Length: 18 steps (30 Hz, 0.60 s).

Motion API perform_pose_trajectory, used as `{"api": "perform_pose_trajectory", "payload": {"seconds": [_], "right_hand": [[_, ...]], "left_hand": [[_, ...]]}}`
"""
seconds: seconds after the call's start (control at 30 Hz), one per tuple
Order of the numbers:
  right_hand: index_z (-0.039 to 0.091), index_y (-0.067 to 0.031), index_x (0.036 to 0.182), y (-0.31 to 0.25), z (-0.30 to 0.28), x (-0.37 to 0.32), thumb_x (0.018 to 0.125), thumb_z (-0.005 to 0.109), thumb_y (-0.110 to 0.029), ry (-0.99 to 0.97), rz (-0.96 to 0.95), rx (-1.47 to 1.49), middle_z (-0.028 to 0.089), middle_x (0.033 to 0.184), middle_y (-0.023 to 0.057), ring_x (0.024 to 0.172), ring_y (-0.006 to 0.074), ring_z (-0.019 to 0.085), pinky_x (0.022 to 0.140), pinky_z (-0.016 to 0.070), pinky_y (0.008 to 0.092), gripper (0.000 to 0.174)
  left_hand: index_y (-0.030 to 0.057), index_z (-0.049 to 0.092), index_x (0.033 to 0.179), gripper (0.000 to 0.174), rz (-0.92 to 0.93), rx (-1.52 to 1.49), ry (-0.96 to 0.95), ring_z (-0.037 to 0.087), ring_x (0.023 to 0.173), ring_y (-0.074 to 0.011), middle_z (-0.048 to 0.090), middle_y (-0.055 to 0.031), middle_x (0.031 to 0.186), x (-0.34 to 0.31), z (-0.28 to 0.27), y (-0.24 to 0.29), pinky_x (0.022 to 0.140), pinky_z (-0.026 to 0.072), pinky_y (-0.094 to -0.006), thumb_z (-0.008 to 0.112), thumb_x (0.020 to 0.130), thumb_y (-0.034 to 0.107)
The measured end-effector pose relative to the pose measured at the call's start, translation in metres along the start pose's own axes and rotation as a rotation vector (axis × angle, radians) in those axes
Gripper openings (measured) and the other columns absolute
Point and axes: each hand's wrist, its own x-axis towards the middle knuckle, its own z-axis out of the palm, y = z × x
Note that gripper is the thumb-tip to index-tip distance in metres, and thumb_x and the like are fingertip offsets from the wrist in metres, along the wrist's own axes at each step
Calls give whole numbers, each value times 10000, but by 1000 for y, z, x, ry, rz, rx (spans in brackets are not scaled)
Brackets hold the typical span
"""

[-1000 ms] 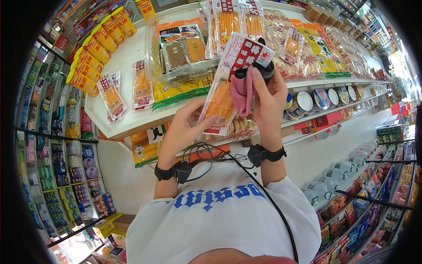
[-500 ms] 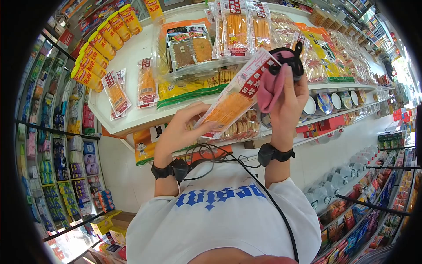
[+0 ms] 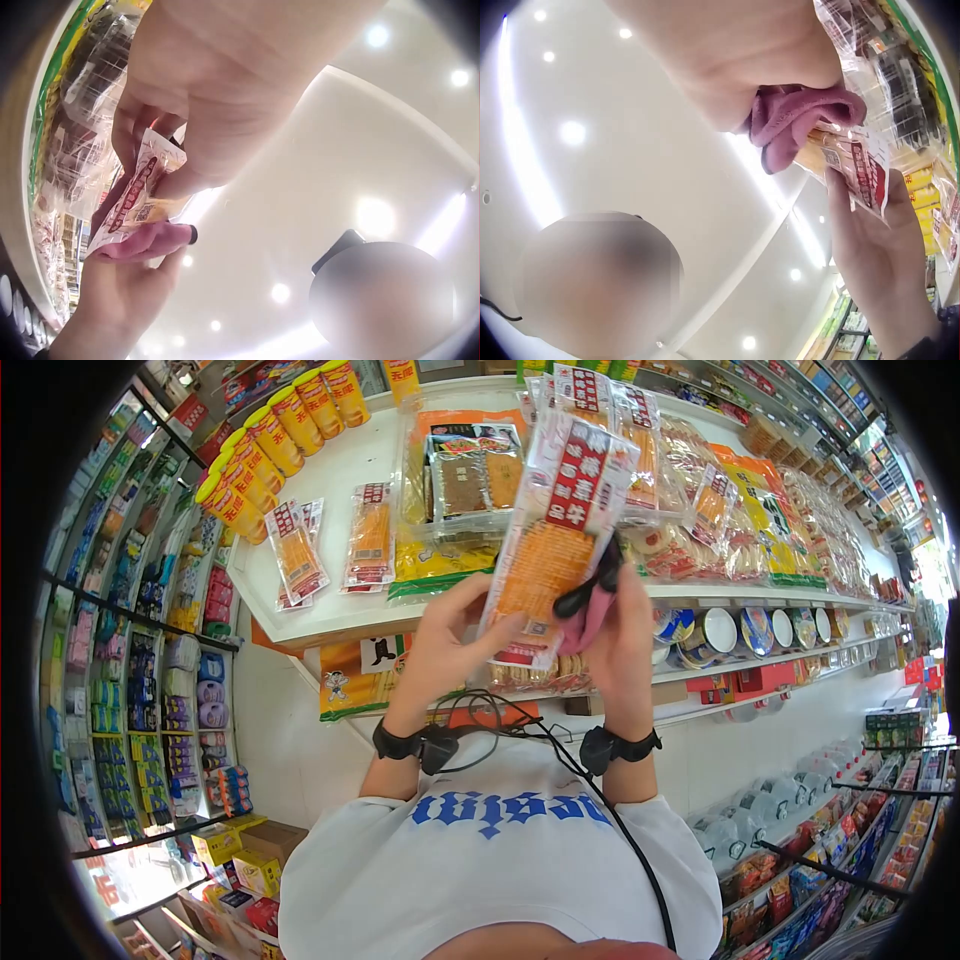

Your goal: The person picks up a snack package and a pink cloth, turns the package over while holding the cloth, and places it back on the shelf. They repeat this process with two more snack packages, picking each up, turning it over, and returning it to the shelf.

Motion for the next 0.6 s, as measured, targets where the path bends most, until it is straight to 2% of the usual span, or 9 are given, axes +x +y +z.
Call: {"api": "perform_pose_trajectory", "payload": {"seconds": [0.07,0.17,0.23,0.3,0.33,0.37,0.43,0.53,0.6], "right_hand": [[555,-13,1198,11,8,-3,1002,587,-187,52,4,-154,646,1028,60,862,98,627,743,538,252,264],[586,-19,1154,10,-2,-2,972,631,-143,107,-19,-334,646,993,35,841,57,609,712,515,200,224],[603,-24,1121,1,1,-2,958,647,-110,151,-78,-227,646,965,18,813,56,604,698,502,183,190],[618,-30,1093,-1,-5,5,960,645,-111,350,-210,-234,647,943,16,783,61,604,670,505,186,159],[620,-30,1088,-6,-17,7,963,641,-111,330,-200,-226,647,942,16,777,62,604,658,505,190,151],[621,-29,1083,-7,-26,6,966,636,-111,316,-192,-218,647,942,16,772,63,604,646,504,195,143],[619,-30,1058,-11,-17,5,979,621,-125,331,-192,-187,637,906,4,728,46,579,537,448,199,123],[611,-42,1042,-13,-19,2,976,630,-138,341,-138,-180,616,868,-4,667,27,536,499,412,196,118],[607,-45,1038,-11,-21,1,973,637,-143,369,-125,-160,607,857,-9,648,18,518,498,403,192,121]], "left_hand": [[-34,609,1167,325,20,17,23,607,996,-137,654,-76,1072,0,3,1,913,474,-294,716,879,73],[-38,623,1170,322,2,245,-102,594,1006,-146,638,-52,997,-5,-17,1,931,467,-303,712,868,31],[-32,645,1098,289,67,361,-19,595,935,-150,617,-59,921,-12,-29,7,872,470,-296,736,844,70],[-34,644,1059,309,148,530,30,597,868,-174,625,-94,903,-14,-48,12,793,473,-304,764,820,120],[-33,652,1070,280,107,542,117,601,928,-94,643,-43,922,-18,-60,12,807,487,-274,744,852,117],[-32,657,1066,269,45,440,268,610,913,-90,656,-51,931,-23,-70,13,792,489,-269,738,857,117],[-30,666,1058,246,-65,222,551,627,882,-81,681,-67,948,-26,-82,26,761,493,-259,725,869,116],[-37,669,1078,234,109,229,870,651,847,-85,703,-88,957,-22,-129,14,738,503,-250,685,892,105],[-41,677,1072,240,217,155,976,644,732,-91,695,-62,891,-17,-158,10,651,508,-230,690,887,111]]}}
